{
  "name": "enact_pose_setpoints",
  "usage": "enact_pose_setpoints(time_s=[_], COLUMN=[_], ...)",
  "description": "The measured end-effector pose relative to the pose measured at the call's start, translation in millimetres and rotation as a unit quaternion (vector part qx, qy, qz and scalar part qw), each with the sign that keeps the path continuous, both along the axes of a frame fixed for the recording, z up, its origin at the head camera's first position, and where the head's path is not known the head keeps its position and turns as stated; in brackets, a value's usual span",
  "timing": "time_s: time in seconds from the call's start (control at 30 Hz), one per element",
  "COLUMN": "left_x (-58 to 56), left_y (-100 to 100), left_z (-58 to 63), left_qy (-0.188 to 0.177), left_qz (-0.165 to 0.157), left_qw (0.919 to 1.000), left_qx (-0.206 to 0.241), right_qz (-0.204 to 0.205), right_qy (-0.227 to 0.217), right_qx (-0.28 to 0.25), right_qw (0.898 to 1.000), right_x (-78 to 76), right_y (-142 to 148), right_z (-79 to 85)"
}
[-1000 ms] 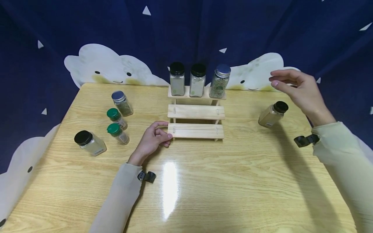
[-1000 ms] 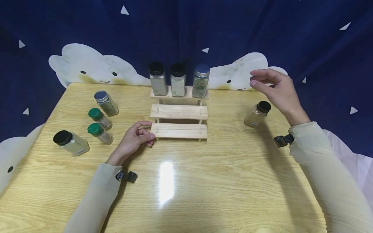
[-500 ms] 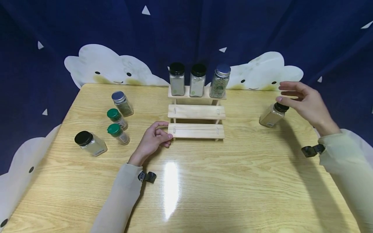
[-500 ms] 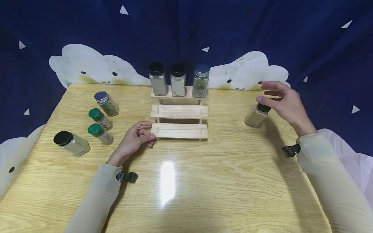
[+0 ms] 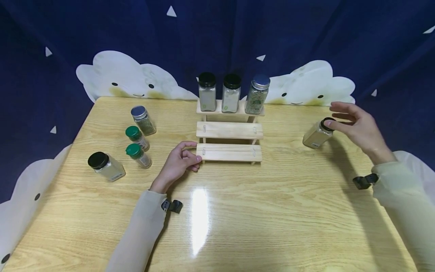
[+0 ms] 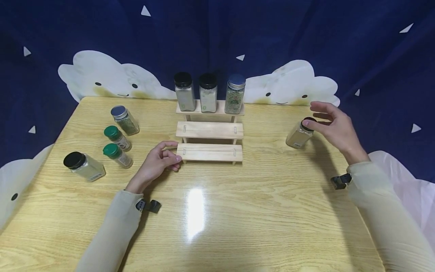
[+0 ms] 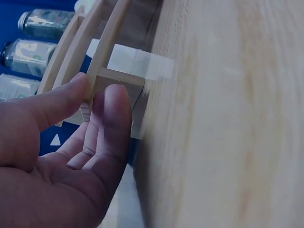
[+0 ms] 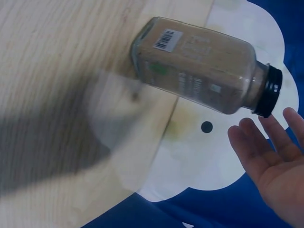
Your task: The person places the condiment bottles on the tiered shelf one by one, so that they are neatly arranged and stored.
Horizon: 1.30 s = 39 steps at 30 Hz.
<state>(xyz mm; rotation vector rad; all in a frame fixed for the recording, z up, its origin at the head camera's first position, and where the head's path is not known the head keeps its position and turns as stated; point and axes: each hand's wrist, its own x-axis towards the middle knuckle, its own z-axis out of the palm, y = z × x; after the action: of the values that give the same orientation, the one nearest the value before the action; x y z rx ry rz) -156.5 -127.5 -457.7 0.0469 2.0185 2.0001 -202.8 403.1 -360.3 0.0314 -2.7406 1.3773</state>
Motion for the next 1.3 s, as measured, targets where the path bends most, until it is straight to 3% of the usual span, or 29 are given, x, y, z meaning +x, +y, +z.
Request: enact_pose_setpoints(time_s=[0.5,1.03,1.3], left_x=[-1.1,-0.8,-1.0], left_y=[1.2,0.5,0.3], left_z=[-0.6,-1.3,-1.2], left_qy=[0.003,-0.003,-0.003], left_qz=[0.001,0.002,0.003], left_qw=[1.0,1.0,1.0], left_qx=[0.001,0.002,0.0], right_qz=[-0.007,0.011,0.018], right_qy=[-0.03,-0.003,-0.016], right_qx=[0.043,0.023,0.019], right_qw=[0.999,1.0,1.0], right_x=[-0.4,2.2,3.5], right_y=[10.2,12.3,14.2], right_z=[-24.4,-40.7,-46.0])
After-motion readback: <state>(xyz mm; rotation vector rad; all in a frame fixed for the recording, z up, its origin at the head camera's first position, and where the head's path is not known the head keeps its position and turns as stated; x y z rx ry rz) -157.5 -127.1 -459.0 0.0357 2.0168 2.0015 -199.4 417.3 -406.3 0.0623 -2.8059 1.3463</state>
